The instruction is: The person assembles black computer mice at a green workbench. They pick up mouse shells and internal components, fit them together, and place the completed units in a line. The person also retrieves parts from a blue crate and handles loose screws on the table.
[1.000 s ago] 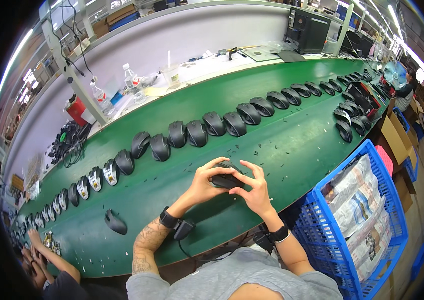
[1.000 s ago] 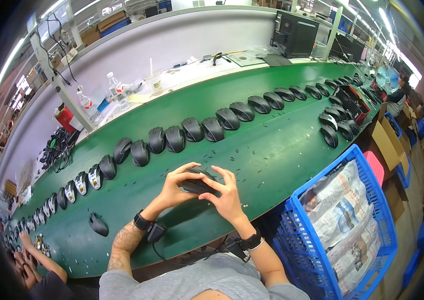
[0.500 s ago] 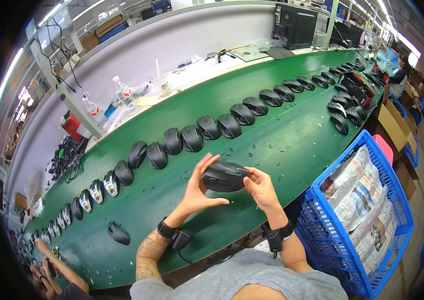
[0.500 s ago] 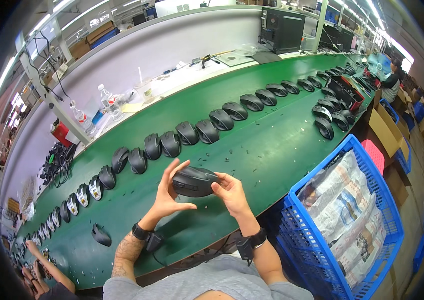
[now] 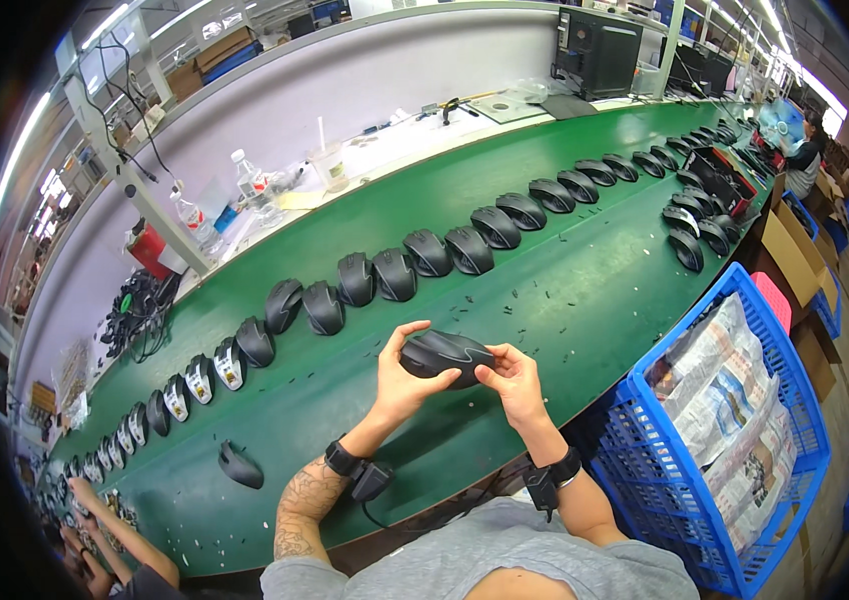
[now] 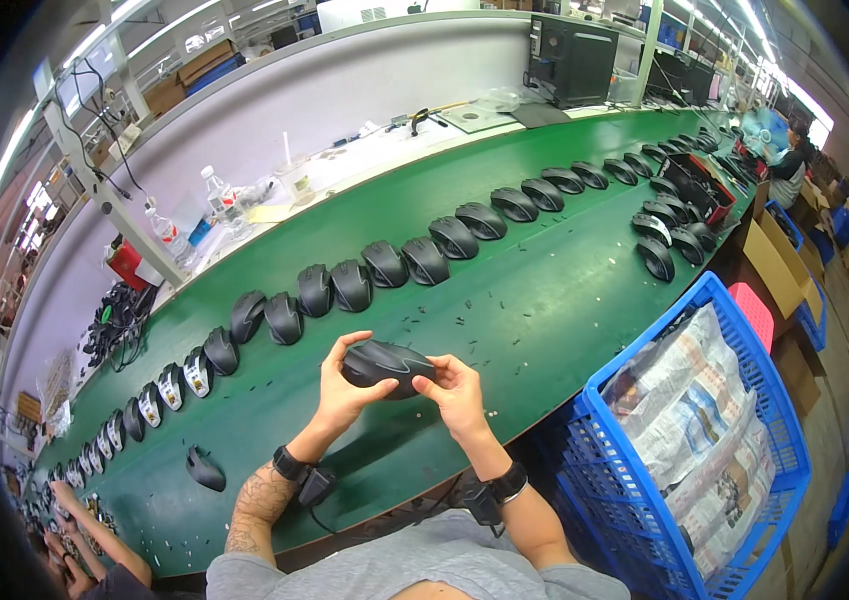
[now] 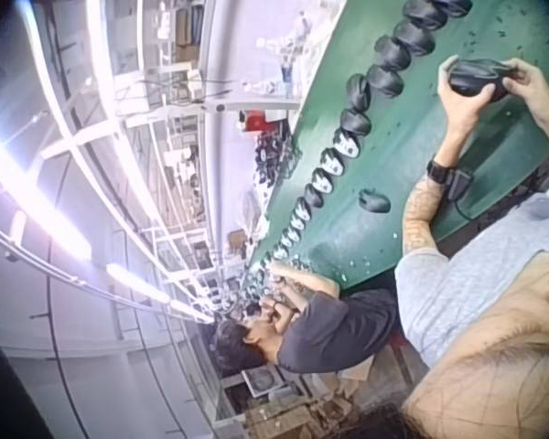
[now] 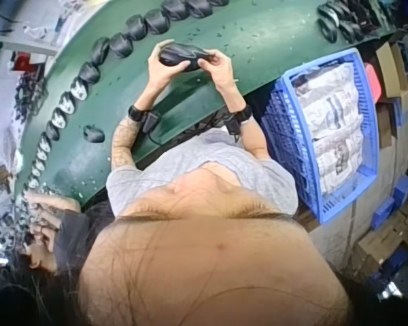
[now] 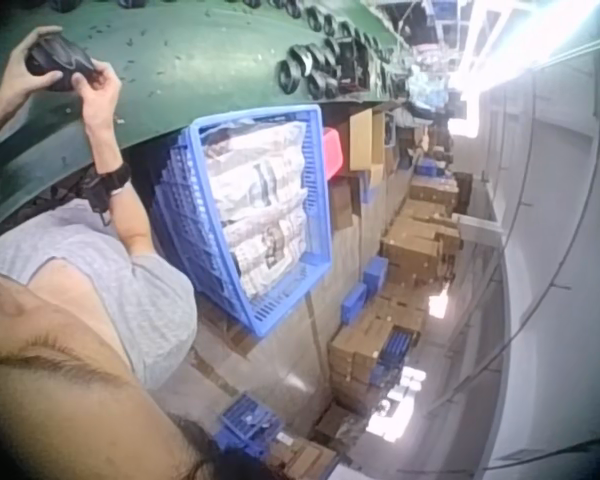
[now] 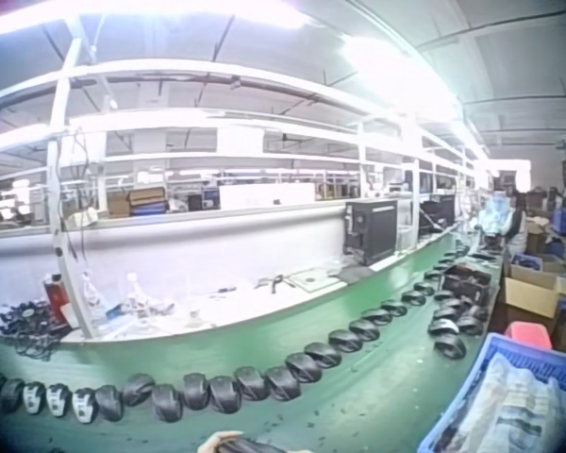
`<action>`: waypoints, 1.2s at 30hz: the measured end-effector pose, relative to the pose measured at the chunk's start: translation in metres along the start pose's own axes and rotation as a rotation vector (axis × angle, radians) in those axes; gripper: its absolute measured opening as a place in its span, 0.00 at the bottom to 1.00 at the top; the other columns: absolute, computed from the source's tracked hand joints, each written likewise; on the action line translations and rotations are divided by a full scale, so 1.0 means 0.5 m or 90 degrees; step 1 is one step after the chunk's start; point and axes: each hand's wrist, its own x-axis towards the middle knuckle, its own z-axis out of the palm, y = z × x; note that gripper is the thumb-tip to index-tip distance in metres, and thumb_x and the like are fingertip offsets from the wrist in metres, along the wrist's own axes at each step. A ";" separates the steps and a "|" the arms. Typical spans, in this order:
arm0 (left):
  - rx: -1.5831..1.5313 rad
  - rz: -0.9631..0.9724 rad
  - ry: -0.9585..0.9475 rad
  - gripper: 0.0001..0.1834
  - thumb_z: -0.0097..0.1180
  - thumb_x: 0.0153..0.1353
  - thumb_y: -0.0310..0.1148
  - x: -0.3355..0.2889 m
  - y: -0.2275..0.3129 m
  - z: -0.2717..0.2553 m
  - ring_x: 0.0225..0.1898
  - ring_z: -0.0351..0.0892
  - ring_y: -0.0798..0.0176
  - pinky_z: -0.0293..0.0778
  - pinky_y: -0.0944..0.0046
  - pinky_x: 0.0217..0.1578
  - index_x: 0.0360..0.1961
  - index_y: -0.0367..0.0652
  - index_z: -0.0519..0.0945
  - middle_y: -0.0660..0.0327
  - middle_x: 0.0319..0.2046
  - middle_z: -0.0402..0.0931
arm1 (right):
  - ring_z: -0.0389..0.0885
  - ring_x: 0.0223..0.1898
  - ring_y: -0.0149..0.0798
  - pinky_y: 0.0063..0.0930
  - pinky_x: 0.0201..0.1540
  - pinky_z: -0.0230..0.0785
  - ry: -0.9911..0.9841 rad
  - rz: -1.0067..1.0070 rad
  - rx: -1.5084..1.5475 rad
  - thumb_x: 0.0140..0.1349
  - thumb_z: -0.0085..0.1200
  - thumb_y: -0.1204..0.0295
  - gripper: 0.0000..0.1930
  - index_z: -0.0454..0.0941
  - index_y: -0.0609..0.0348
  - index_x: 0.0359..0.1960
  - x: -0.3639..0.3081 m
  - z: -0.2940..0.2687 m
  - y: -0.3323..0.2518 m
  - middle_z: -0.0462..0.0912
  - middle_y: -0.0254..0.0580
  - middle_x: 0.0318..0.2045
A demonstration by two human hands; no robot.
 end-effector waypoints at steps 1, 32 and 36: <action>-0.005 -0.005 -0.001 0.38 0.72 0.36 0.28 0.002 -0.002 -0.003 0.37 0.78 0.65 0.75 0.66 0.40 0.51 0.40 0.67 0.57 0.35 0.76 | 0.77 0.36 0.28 0.20 0.43 0.69 -0.002 -0.003 -0.006 0.52 0.61 0.77 0.15 0.74 0.68 0.41 0.000 0.001 -0.001 0.80 0.39 0.35; -0.443 -0.346 -0.060 0.23 0.39 0.66 0.47 0.006 -0.008 -0.027 0.46 0.75 0.61 0.71 0.62 0.48 0.46 0.37 0.72 0.55 0.43 0.75 | 0.79 0.31 0.30 0.26 0.34 0.73 0.021 0.246 0.125 0.62 0.48 0.57 0.16 0.76 0.58 0.32 0.022 -0.014 -0.022 0.80 0.37 0.31; -0.455 -0.332 -0.074 0.22 0.42 0.65 0.45 0.001 0.009 -0.019 0.47 0.74 0.62 0.70 0.63 0.51 0.46 0.35 0.72 0.56 0.43 0.75 | 0.79 0.31 0.30 0.24 0.34 0.73 0.064 0.286 0.187 0.61 0.49 0.55 0.18 0.76 0.60 0.34 0.031 -0.014 -0.013 0.81 0.38 0.31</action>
